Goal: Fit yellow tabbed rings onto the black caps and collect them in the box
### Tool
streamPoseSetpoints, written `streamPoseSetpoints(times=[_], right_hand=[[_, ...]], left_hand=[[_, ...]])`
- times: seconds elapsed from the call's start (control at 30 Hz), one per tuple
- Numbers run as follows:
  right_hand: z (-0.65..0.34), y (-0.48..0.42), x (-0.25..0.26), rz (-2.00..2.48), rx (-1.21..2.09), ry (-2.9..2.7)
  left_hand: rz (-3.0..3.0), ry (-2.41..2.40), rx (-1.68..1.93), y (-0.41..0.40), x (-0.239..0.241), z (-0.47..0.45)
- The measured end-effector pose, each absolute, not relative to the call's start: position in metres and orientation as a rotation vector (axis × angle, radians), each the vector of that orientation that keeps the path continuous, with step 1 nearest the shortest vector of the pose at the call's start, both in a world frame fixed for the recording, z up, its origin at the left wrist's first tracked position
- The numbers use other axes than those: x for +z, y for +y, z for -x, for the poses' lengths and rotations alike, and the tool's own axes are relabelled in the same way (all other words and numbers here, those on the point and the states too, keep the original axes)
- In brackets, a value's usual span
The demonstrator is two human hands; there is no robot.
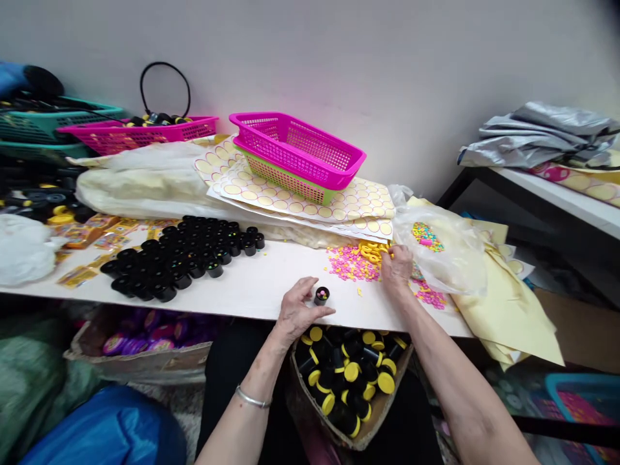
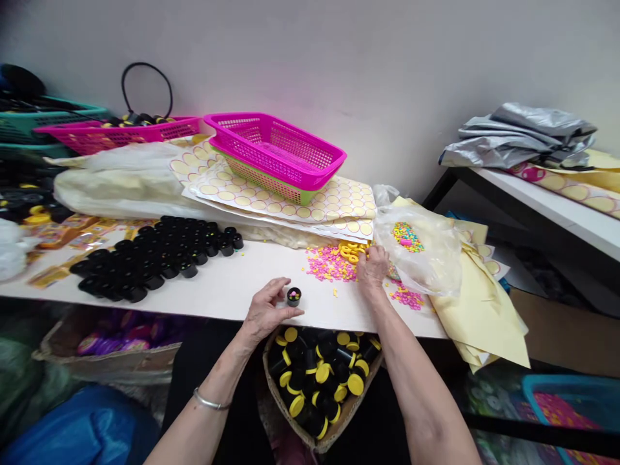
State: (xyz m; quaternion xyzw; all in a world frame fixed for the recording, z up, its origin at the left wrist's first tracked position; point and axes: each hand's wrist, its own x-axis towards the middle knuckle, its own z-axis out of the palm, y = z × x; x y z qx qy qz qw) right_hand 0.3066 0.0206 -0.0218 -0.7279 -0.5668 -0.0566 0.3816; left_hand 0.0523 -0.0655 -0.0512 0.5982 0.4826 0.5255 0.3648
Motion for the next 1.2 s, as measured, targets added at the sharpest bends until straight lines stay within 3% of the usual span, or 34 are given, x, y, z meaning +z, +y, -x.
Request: streamPoseSetpoints(times=[0.1,0.33,0.53,0.77,0.93,1.2], right_hand=[[-0.282,-0.029,-0.017,1.381,-0.193,-1.708],[-0.21,-0.152,-0.017,0.844,0.058,-2.118],[-0.207,-0.146,-0.008,0.988,0.407,-2.07],[-0.205,-0.109,0.016,1.061,0.576,-2.12],[-0.207,-0.081,0.002,1.285,0.406,-2.099],[-0.207,-0.067,-0.005,1.402,0.3,-2.272]], left_hand=[[-1.269,1.221,1.52,-0.092,-0.033,-0.053],[-0.827,1.074,1.111,-0.153,-0.006,-0.074],[-0.657,1.078,1.123,-0.143,-0.005,-0.069],[-0.643,1.089,1.301,-0.111,0.005,-0.072],[-0.74,1.285,1.498,-0.083,-0.008,-0.064],[-1.019,1.399,1.305,-0.067,-0.031,-0.064]])
